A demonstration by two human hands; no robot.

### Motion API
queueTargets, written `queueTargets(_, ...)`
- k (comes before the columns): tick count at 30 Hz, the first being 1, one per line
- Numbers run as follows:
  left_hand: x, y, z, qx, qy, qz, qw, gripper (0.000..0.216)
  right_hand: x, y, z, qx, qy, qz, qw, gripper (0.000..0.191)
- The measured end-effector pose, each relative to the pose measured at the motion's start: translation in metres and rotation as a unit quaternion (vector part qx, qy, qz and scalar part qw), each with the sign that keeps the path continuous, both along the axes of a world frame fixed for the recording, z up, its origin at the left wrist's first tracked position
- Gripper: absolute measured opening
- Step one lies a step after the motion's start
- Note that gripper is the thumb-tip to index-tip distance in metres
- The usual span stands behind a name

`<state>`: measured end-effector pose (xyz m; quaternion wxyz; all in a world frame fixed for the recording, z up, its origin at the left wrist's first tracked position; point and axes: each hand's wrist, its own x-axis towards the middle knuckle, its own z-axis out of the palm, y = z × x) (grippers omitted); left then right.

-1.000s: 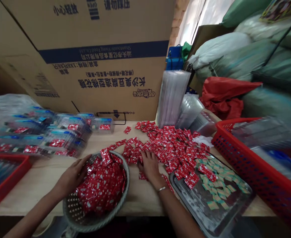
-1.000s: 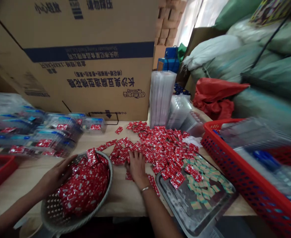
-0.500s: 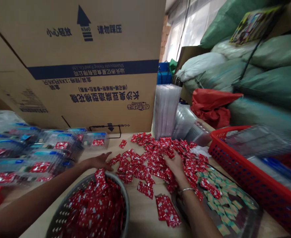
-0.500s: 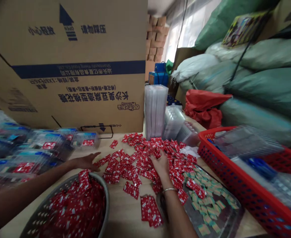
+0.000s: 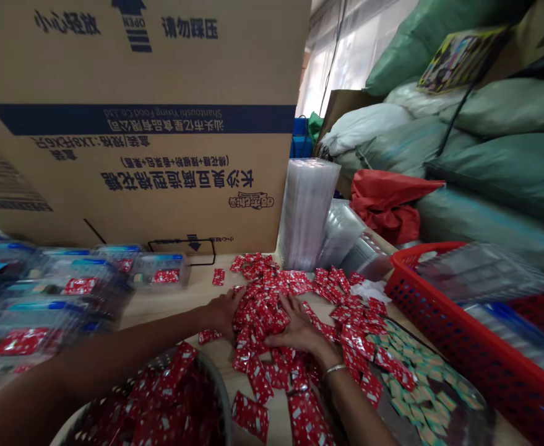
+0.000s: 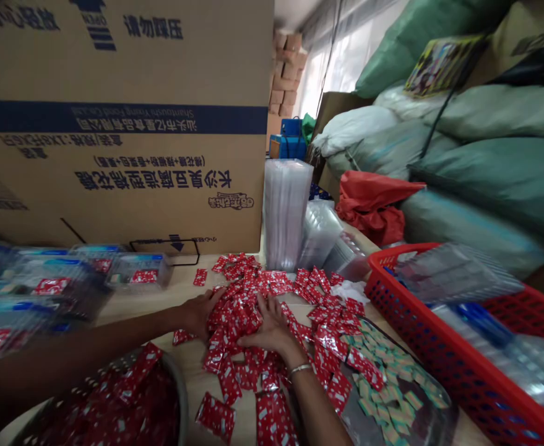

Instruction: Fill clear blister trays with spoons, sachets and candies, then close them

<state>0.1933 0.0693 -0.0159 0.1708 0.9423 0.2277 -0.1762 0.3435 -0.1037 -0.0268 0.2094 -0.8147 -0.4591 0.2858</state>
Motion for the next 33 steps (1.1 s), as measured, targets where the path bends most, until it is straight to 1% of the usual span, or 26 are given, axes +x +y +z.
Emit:
queueTargets(2,0.003,-0.003,0.002,0.023,0.002,-0.014,1.0,0.144,-0.003,0.002,0.0,0.005,-0.001,0.016,1.0,0.122)
queueTargets(4,0.007,-0.004,0.0,0.024,-0.01,-0.03,0.999,0.136,-0.01,0.005,0.0,0.045,0.0,0.037,0.998,0.119)
queueTargets(6,0.01,-0.004,-0.006,0.003,-0.041,-0.045,0.998,0.129,-0.018,0.009,-0.001,0.097,0.008,0.048,0.994,0.113)
queueTargets(9,0.014,0.0,-0.016,-0.08,-0.137,-0.061,0.985,0.122,-0.027,0.015,-0.008,0.173,0.043,0.044,0.983,0.099)
queueTargets(12,0.014,0.003,-0.022,-0.195,-0.242,-0.058,0.949,0.111,-0.03,0.019,-0.019,0.243,0.079,0.019,0.967,0.086)
queueTargets(15,0.013,0.002,-0.02,-0.285,-0.279,-0.055,0.915,0.102,-0.031,0.022,-0.026,0.298,0.091,-0.004,0.95,0.076)
queueTargets(17,0.013,-0.001,-0.01,-0.31,-0.288,-0.058,0.904,0.098,-0.034,0.024,-0.025,0.319,0.089,-0.019,0.943,0.071)
queueTargets(18,0.012,-0.002,-0.002,-0.307,-0.293,-0.061,0.904,0.096,-0.035,0.024,-0.022,0.329,0.085,-0.027,0.94,0.069)
queueTargets(20,0.011,-0.005,0.02,-0.278,-0.303,-0.07,0.909,0.092,-0.039,0.025,-0.01,0.348,0.074,-0.038,0.934,0.067)
queueTargets(22,0.005,-0.008,0.047,-0.241,-0.311,-0.08,0.916,0.091,-0.045,0.025,0.009,0.369,0.06,-0.037,0.927,0.066)
queueTargets(24,-0.008,-0.013,0.078,-0.206,-0.315,-0.08,0.923,0.09,-0.056,0.022,0.034,0.389,0.044,-0.033,0.92,0.066)
queueTargets(26,-0.032,-0.02,0.107,-0.173,-0.303,-0.061,0.935,0.091,-0.075,0.017,0.059,0.41,0.033,-0.02,0.912,0.065)
queueTargets(28,-0.066,-0.031,0.127,-0.142,-0.278,-0.024,0.95,0.089,-0.101,0.007,0.078,0.428,0.029,0.012,0.903,0.068)
queueTargets(29,-0.086,-0.038,0.132,-0.121,-0.266,-0.004,0.956,0.086,-0.117,0.002,0.083,0.431,0.026,0.034,0.902,0.069)
queueTargets(30,-0.107,-0.045,0.134,-0.091,-0.26,0.013,0.961,0.084,-0.133,-0.004,0.086,0.43,0.021,0.056,0.901,0.07)
queueTargets(31,-0.128,-0.053,0.131,-0.059,-0.266,0.034,0.961,0.08,-0.148,-0.01,0.087,0.425,0.016,0.076,0.902,0.071)
queueTargets(33,-0.167,-0.066,0.116,-0.016,-0.28,0.059,0.958,0.079,-0.173,-0.021,0.084,0.408,-0.002,0.117,0.906,0.071)
